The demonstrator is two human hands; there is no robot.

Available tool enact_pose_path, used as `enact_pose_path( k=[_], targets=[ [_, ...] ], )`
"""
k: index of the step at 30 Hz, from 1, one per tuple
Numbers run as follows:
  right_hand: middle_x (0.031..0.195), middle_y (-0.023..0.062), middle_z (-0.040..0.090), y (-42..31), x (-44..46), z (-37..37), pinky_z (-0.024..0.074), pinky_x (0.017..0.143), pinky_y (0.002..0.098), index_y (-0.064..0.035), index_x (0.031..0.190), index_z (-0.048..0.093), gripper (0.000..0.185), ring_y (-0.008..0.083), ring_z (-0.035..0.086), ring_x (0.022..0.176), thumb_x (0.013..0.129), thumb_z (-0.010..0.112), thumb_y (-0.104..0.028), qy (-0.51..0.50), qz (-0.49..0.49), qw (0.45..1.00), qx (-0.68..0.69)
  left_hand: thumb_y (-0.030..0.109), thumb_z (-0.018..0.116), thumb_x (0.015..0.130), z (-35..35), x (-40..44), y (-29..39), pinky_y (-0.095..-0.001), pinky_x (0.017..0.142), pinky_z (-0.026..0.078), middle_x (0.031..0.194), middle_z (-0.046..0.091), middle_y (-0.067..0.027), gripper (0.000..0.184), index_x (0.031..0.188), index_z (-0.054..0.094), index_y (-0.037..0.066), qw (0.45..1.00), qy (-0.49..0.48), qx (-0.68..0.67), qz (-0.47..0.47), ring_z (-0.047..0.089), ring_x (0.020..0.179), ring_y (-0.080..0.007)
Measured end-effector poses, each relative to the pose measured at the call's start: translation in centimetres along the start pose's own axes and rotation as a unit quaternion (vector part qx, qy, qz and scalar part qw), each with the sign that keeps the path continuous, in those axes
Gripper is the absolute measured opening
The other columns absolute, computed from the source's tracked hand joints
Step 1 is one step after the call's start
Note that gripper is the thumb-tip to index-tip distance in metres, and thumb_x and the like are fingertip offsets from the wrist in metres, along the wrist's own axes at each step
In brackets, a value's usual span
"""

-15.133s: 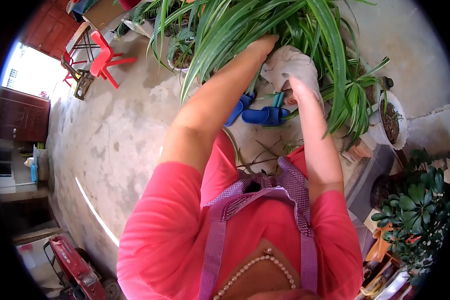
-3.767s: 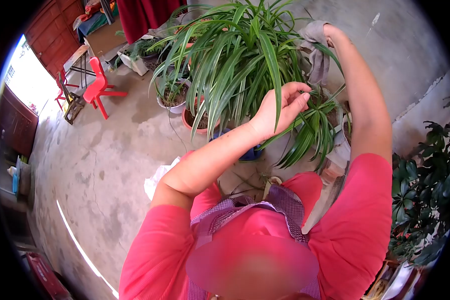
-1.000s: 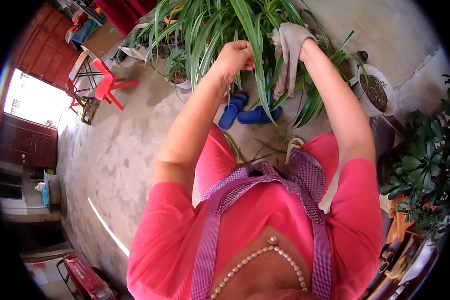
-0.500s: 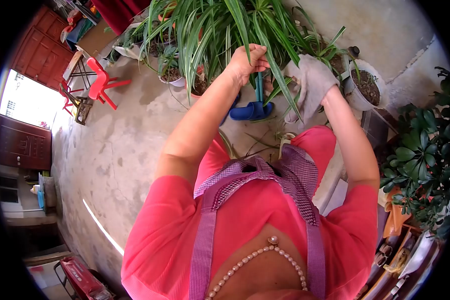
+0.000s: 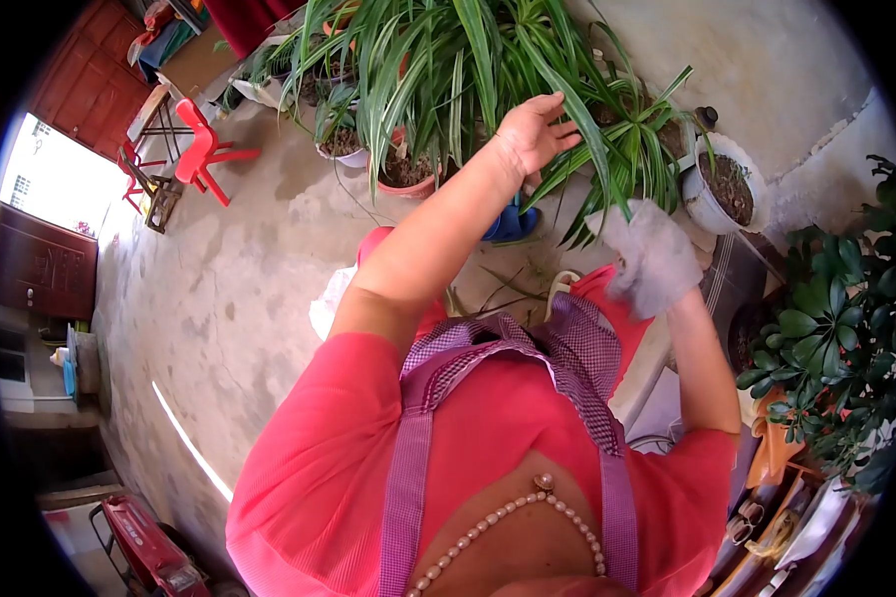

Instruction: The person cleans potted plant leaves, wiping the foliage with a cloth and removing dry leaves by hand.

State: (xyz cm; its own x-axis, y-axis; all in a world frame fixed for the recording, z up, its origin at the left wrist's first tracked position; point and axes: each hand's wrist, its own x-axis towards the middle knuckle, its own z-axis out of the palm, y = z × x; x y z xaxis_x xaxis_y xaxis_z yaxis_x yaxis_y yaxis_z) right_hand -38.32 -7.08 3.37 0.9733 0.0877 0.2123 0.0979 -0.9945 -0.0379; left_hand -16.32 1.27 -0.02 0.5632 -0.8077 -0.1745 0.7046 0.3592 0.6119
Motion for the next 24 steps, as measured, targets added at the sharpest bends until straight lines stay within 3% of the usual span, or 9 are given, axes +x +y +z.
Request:
enact_pose_path(
  k=[1,4,8,12,16,19,22,23,24],
  targets=[
    [0.078,0.0146,0.05,-0.2,-0.7,0.8,0.0412,0.066,0.0353,-0.0044,0.089,0.048,0.027,0.0284,0.051,0.075,0.066,0.053,-0.018,-0.015,0.049,0.997,0.051,0.017,0.042,0.084,-0.4,0.8,-0.5,-0.0349,0.078,0.04,0.099,0.052,-0.0123,0.019,0.096,0.048,0.003,0.999,-0.045,-0.026,-0.002,0.05,0.089,-0.0247],
    [0.075,0.0108,0.052,0.9,-1.6,2.5,0.042,0.063,0.0342,-0.0047,0.084,0.053,0.037,0.0252,0.052,0.071,0.055,0.064,-0.025,-0.004,0.085,0.964,0.251,0.016,0.039,0.085,-0.4,1.4,-1.2,-0.0351,0.077,0.042,0.092,0.054,-0.0126,0.02,0.095,0.048,0.001,0.996,-0.081,-0.044,0.017,0.053,0.084,-0.0234],
    [0.07,0.0074,0.053,-0.3,-1.5,-6.2,0.0416,0.06,0.031,-0.0068,0.078,0.055,0.035,0.0234,0.052,0.063,0.051,0.067,-0.025,0.106,-0.039,0.988,0.104,0.014,0.04,0.085,-0.6,1.0,-1.1,-0.0341,0.072,0.046,0.084,0.056,-0.0103,0.016,0.085,0.049,0.0,0.999,-0.013,-0.002,0.044,0.054,0.078,-0.0208],
    [0.076,0.0074,0.055,2.3,-2.6,-7.5,0.042,0.062,0.0253,-0.0047,0.081,0.057,0.021,0.0188,0.053,0.07,0.06,0.058,-0.01,0.181,0.19,0.94,0.22,0.012,0.045,0.083,-1.0,0.5,-1.2,-0.0324,0.063,0.047,0.076,0.054,-0.0075,0.01,0.078,0.048,0.003,0.993,0.058,0.078,0.073,0.054,0.071,-0.0179],
    [0.095,0.009,0.055,4.4,0.8,-5.6,0.0431,0.071,0.0262,-0.0043,0.102,0.052,0.027,0.0192,0.053,0.085,0.076,0.05,-0.01,0.263,0.144,0.913,0.277,0.012,0.05,0.081,-1.6,0.5,-1.2,-0.0312,0.059,0.047,0.071,0.052,-0.0054,0.01,0.074,0.047,0.005,0.975,0.094,0.182,0.082,0.052,0.065,-0.015],
    [0.076,0.009,0.052,1.2,7.7,-6.1,0.0424,0.065,0.0287,-0.0047,0.084,0.053,0.019,0.0221,0.052,0.074,0.066,0.052,-0.01,0.235,-0.113,0.964,-0.043,0.013,0.051,0.08,-1.4,-0.4,-0.4,-0.0288,0.057,0.046,0.069,0.052,-0.0042,0.011,0.072,0.048,0.006,0.97,0.094,0.205,0.09,0.051,0.064,-0.013],
    [0.065,0.0068,0.05,2.6,14.2,-4.0,0.0421,0.056,0.0287,-0.007,0.065,0.05,0.006,0.0207,0.05,0.061,0.062,0.053,-0.011,0.16,-0.126,0.914,0.352,0.012,0.051,0.08,-1.4,-1.2,0.0,-0.0252,0.057,0.043,0.069,0.053,-0.003,0.01,0.073,0.051,0.005,0.956,0.106,0.251,0.109,0.05,0.065,-0.0107],
    [0.064,0.0066,0.051,3.1,16.1,-2.3,0.0419,0.054,0.0284,-0.0065,0.062,0.049,0.005,0.0187,0.05,0.059,0.063,0.052,-0.011,0.1,0.052,0.685,0.72,0.011,0.05,0.08,-1.4,-1.3,0.1,-0.024,0.057,0.042,0.07,0.054,-0.0025,0.009,0.074,0.052,0.004,0.948,0.113,0.273,0.118,0.049,0.065,-0.0099],
    [0.065,0.0066,0.051,3.6,18.1,-2.1,0.0419,0.054,0.0281,-0.0056,0.063,0.05,0.006,0.0174,0.05,0.06,0.065,0.052,-0.01,0.118,0.009,0.761,0.637,0.01,0.05,0.079,-1.6,-1.4,0.2,-0.0233,0.059,0.041,0.07,0.054,-0.0021,0.008,0.075,0.053,0.004,0.943,0.115,0.288,0.122,0.049,0.065,-0.0092]
  ],
)
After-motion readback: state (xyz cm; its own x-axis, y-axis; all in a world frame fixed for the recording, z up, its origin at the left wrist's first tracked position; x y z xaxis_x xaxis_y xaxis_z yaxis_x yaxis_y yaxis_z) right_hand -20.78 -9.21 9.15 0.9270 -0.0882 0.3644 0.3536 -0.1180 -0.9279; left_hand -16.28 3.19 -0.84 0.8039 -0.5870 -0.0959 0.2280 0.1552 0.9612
